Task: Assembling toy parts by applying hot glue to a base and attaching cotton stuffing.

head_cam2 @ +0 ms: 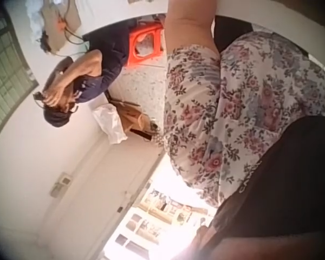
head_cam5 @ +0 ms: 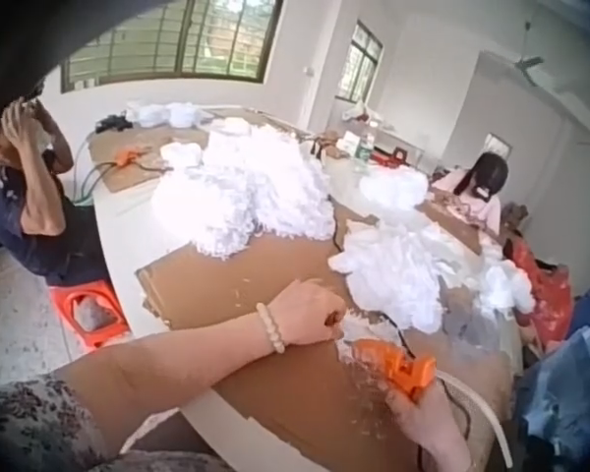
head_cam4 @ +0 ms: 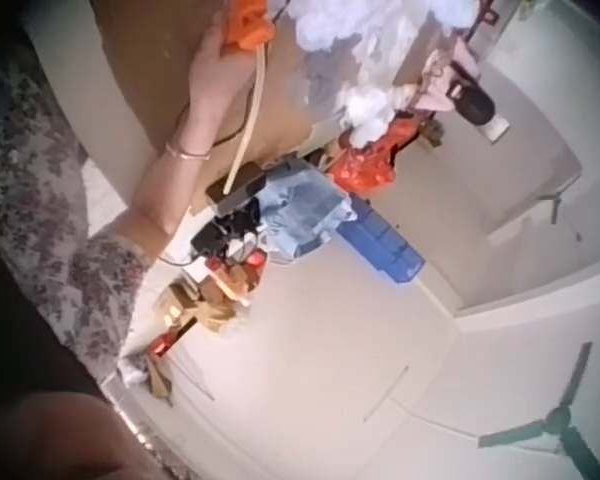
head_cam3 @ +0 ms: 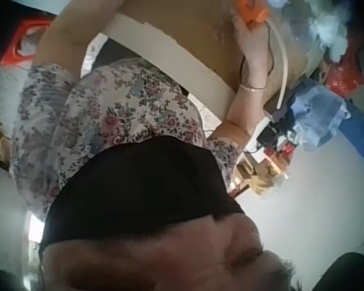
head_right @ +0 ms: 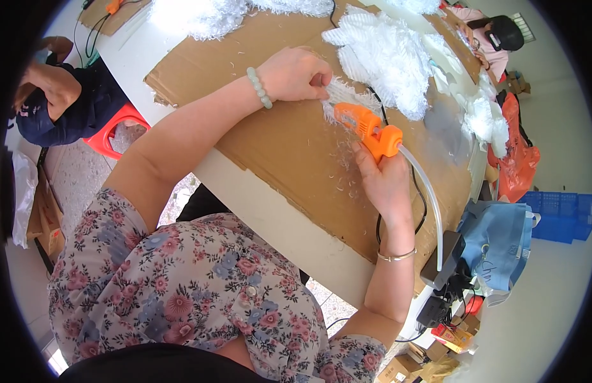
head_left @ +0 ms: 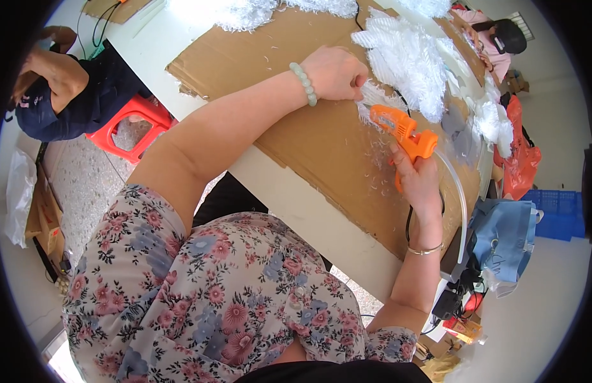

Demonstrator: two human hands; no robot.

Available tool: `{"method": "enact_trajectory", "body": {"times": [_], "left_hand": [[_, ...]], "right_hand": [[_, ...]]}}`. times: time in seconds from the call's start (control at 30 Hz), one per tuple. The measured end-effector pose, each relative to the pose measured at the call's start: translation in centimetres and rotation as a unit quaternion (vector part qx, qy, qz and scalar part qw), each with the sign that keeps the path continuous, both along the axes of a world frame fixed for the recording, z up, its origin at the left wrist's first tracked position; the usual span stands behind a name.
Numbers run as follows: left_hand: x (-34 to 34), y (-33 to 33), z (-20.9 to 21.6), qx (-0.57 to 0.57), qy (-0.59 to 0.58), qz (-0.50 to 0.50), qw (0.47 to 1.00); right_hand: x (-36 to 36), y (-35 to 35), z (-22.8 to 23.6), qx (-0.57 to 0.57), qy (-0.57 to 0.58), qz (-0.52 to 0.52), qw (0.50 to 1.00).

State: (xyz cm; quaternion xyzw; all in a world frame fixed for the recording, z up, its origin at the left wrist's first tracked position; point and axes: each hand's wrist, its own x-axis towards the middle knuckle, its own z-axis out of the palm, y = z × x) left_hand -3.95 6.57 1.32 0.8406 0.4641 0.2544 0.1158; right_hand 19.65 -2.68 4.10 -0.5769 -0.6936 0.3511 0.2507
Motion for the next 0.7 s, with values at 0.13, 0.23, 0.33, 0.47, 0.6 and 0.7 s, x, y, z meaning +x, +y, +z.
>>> {"method": "enact_trajectory", "body": {"times": [0.13, 0.23, 0.33, 0.47, 0.6, 0.7], "left_hand": [[0.3, -0.1, 0.1, 0.002, -0.010, 0.005, 1.000], [-0.1, 1.0, -0.4, -0.030, -0.189, 0.065, 0.979], [-1.1, 1.7, -0.2, -0.021, -0.202, 0.133, 0.970], [-1.3, 1.7, 0.0, -0.018, -0.144, 0.156, 0.977], [-1.6, 1.6, -0.7, 0.016, -0.123, 0.141, 0.982], [-1.2, 1.2, -0.1, -0.003, -0.099, 0.124, 0.987]], "right_hand": [[0.4, -0.1, 1.4, -0.009, 0.074, -0.029, 0.997], [0.3, 0.2, 1.5, 0.034, 0.059, -0.015, 0.998], [-0.1, 1.3, 1.3, 0.024, 0.023, -0.008, 0.999], [-1.6, 3.1, 1.1, 0.069, 0.020, 0.029, 0.997], [-2.7, 3.8, 1.7, 0.039, -0.102, 0.050, 0.993], [-1.7, 3.2, 1.1, 0.020, -0.077, 0.035, 0.996]]}}
